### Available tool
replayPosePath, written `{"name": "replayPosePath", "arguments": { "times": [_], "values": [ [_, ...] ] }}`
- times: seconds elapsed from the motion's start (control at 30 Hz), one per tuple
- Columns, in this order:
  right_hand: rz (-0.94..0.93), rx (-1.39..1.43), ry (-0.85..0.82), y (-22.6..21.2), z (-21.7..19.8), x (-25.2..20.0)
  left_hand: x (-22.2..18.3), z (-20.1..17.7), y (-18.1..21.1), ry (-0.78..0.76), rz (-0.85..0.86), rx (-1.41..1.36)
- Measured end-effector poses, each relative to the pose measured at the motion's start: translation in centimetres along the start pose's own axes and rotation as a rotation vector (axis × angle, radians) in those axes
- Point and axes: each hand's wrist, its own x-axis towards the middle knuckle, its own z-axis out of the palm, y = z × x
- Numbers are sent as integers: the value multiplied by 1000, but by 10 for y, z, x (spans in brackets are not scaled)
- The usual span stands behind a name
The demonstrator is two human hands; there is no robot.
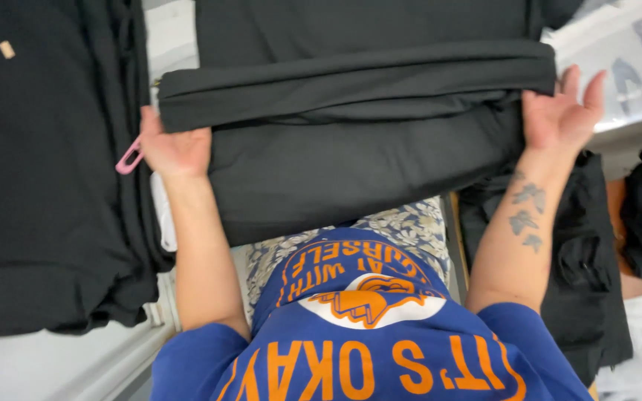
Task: Trimming loose threads from black t-shirts using scissors in a factory setting
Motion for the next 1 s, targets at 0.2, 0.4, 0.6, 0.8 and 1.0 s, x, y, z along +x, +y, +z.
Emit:
{"name": "replayPosePath", "arguments": {
  "times": [0.2, 0.4, 0.6, 0.8, 1.0],
  "values": [
    [45, -224, -247, -33, -46, 29, -53, 60, -3, 78, 4, 249],
    [-156, -701, -61, -60, -58, -44, -79, 7, 20, 143, 45, 607],
    [-106, -962, -405, -90, -132, -31, -113, 0, 38, -82, 59, 1145],
    [23, -809, -328, -73, -150, -26, -132, 1, 51, -237, 158, 1639],
    [91, -1018, -297, -82, -165, -9, -132, 4, 47, -187, 217, 1652]
  ]
}}
